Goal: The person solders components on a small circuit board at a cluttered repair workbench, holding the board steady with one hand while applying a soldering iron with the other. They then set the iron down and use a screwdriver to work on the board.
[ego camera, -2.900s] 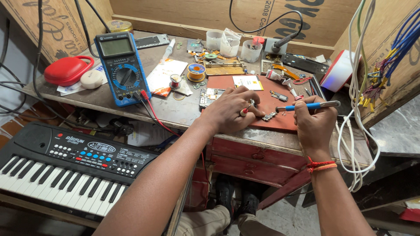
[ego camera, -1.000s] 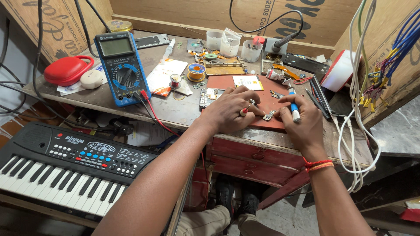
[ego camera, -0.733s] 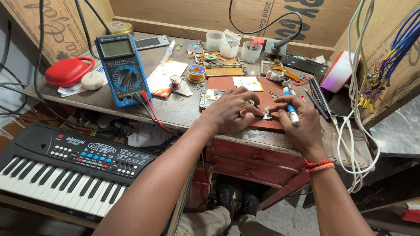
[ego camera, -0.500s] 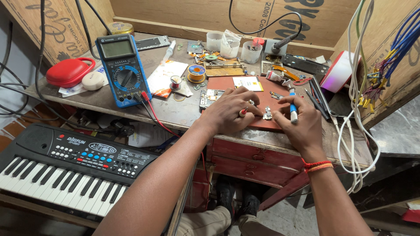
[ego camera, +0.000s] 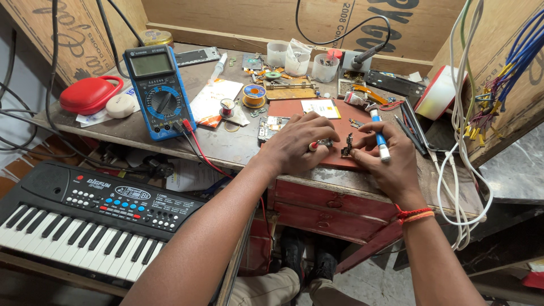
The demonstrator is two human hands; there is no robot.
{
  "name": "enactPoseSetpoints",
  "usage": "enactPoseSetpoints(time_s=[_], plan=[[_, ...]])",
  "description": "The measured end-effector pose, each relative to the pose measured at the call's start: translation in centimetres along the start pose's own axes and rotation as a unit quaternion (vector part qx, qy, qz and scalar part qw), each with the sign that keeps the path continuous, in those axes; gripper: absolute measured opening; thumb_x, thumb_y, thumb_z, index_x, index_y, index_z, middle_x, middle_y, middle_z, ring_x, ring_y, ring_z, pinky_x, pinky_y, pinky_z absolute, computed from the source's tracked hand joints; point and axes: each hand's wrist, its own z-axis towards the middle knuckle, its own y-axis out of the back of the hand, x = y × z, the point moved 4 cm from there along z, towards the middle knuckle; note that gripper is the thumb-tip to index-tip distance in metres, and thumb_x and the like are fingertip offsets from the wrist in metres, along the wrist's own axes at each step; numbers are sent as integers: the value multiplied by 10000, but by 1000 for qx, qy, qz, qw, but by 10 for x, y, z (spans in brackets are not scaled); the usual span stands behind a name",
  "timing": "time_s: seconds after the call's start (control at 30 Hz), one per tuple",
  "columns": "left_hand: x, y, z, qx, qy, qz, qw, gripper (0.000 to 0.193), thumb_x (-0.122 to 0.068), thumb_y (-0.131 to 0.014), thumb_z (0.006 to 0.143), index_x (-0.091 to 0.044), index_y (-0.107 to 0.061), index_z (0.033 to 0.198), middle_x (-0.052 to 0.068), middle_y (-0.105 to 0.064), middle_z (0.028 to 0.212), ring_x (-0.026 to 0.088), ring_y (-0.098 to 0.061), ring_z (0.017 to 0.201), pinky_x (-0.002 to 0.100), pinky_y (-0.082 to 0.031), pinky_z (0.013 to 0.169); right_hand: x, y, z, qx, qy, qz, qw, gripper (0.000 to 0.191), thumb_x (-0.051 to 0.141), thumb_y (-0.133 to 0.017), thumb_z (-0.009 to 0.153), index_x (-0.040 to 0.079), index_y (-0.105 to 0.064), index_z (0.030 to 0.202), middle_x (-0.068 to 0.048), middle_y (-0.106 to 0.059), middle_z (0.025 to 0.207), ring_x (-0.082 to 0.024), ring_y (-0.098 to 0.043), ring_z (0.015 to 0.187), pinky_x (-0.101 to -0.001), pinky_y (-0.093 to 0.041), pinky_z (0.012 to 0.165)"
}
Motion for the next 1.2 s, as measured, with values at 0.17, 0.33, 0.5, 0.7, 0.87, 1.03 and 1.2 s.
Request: enactPoseSetpoints(time_s=[0.17,0.33,0.5,0.7,0.87,1.03,1.2], plan=[[0,0,0,-3,-4,8,1000,304,-216,-568,863,-151,-672,1142,31,-646,1180,232,-558,1210,439,-431,1028,4,4,-2,-31,69,-13,997,315,69,-766,816,57,-671,1117,-36,-747,875,-82,-696,763,-242,-560,681],[1,-1,0,3,0,11,1000,292,-220,-563,862,-160,-682,1121,35,-645,1174,229,-557,1209,438,-425,1029,0,3,-1,-43,30,-8,999,287,77,-749,822,55,-680,1100,-55,-743,861,-103,-682,726,-242,-546,635],[1,-2,0,2,-1,10,1000,277,-227,-562,868,-162,-688,1106,34,-646,1170,228,-556,1207,435,-422,1037,-2,7,-2,-88,59,84,991,100,84,-628,1020,19,-671,1082,-74,-756,878,-93,-713,812,-218,-547,727],[0,-1,0,-1,-3,6,1000,280,-219,-567,856,-150,-677,1104,35,-647,1157,232,-561,1194,434,-429,1031,-4,6,-1,-86,50,89,991,116,91,-632,1006,2,-654,1078,-62,-753,887,-98,-658,770,-240,-512,666],[0,0,0,-6,0,2,1000,263,-216,-566,852,-139,-636,1093,32,-650,1152,243,-565,1181,442,-432,1015,-1,7,0,-99,70,100,988,206,180,-573,1096,-4,-667,1108,-75,-734,832,-99,-675,756,-244,-521,697],[1,0,-1,-9,4,2,1000,275,-203,-549,858,-143,-600,1121,44,-642,1148,253,-567,1171,450,-432,1003,-1,14,-7,-122,120,119,978,552,465,-394,1146,-24,-647,1178,-72,-697,789,-122,-664,744,-268,-512,713],[2,0,-2,-12,11,6,1000,256,-218,-547,898,-149,-585,1142,61,-636,1149,260,-566,1180,456,-423,1011,-9,15,-8,-141,122,152,971,809,645,-240,1118,-41,-667,1150,-61,-657,785,-135,-654,746,-279,-529,753]])
